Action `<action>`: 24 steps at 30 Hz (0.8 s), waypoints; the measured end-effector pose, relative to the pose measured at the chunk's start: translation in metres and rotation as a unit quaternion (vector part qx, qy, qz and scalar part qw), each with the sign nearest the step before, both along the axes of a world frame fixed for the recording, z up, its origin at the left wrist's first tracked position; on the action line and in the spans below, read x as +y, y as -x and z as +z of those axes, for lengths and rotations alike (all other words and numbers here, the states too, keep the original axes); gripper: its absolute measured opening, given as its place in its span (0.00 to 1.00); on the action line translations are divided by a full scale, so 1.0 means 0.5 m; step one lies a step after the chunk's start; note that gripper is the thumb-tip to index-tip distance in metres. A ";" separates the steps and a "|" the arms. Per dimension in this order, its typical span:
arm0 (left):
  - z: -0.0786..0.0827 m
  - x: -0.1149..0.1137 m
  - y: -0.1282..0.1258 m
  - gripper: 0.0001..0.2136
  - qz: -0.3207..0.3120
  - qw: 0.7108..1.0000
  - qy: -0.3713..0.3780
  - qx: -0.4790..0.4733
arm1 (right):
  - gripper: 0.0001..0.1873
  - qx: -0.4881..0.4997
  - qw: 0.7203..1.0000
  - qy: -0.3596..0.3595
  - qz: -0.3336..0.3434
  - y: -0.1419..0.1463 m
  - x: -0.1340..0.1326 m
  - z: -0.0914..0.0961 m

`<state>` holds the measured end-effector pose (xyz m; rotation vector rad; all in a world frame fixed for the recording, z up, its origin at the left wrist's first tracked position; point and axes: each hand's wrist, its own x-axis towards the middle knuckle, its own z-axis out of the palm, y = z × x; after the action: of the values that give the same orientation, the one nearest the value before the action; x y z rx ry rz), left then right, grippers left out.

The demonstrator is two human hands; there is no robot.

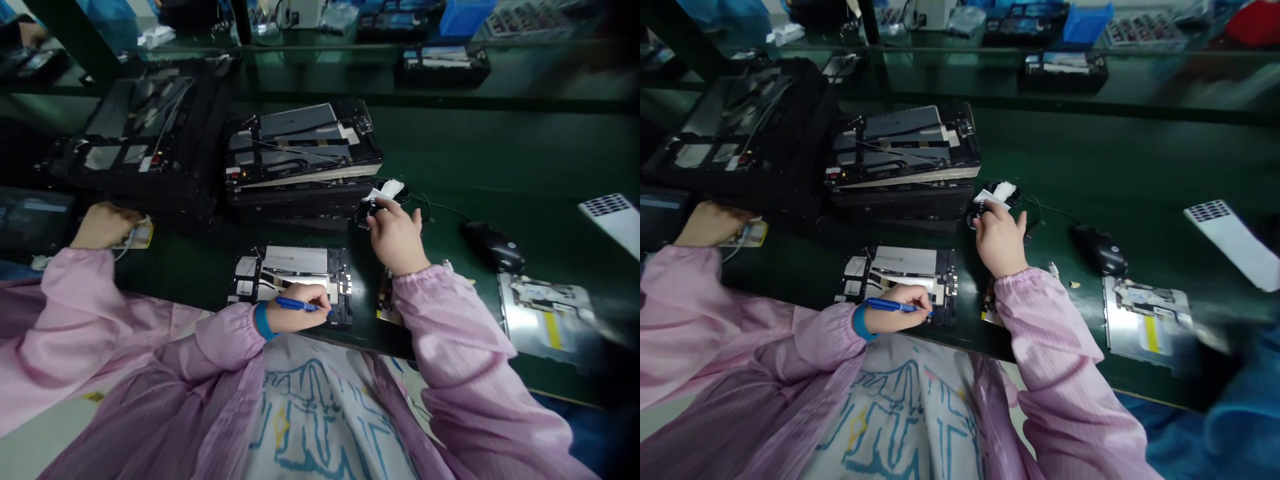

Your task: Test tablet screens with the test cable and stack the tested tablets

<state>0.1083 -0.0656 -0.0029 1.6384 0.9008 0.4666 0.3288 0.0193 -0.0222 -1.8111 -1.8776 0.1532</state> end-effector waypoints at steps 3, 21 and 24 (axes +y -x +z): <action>-0.002 0.000 0.000 0.03 -0.019 0.998 -0.048 0.019 | 0.10 0.015 1.000 0.005 0.005 0.002 -0.010 0.024; -0.006 -0.009 0.032 0.08 0.080 0.979 0.027 -0.186 | 0.11 0.300 0.918 0.121 0.231 0.100 -0.229 0.042; 0.008 -0.007 0.049 0.05 0.034 0.988 -0.012 -0.150 | 0.16 0.276 0.915 0.134 0.262 0.109 -0.232 0.049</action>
<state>0.0840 -0.0689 0.0010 1.5121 0.7278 0.7520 0.2743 -0.0968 0.0022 -1.1799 -1.9141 1.0416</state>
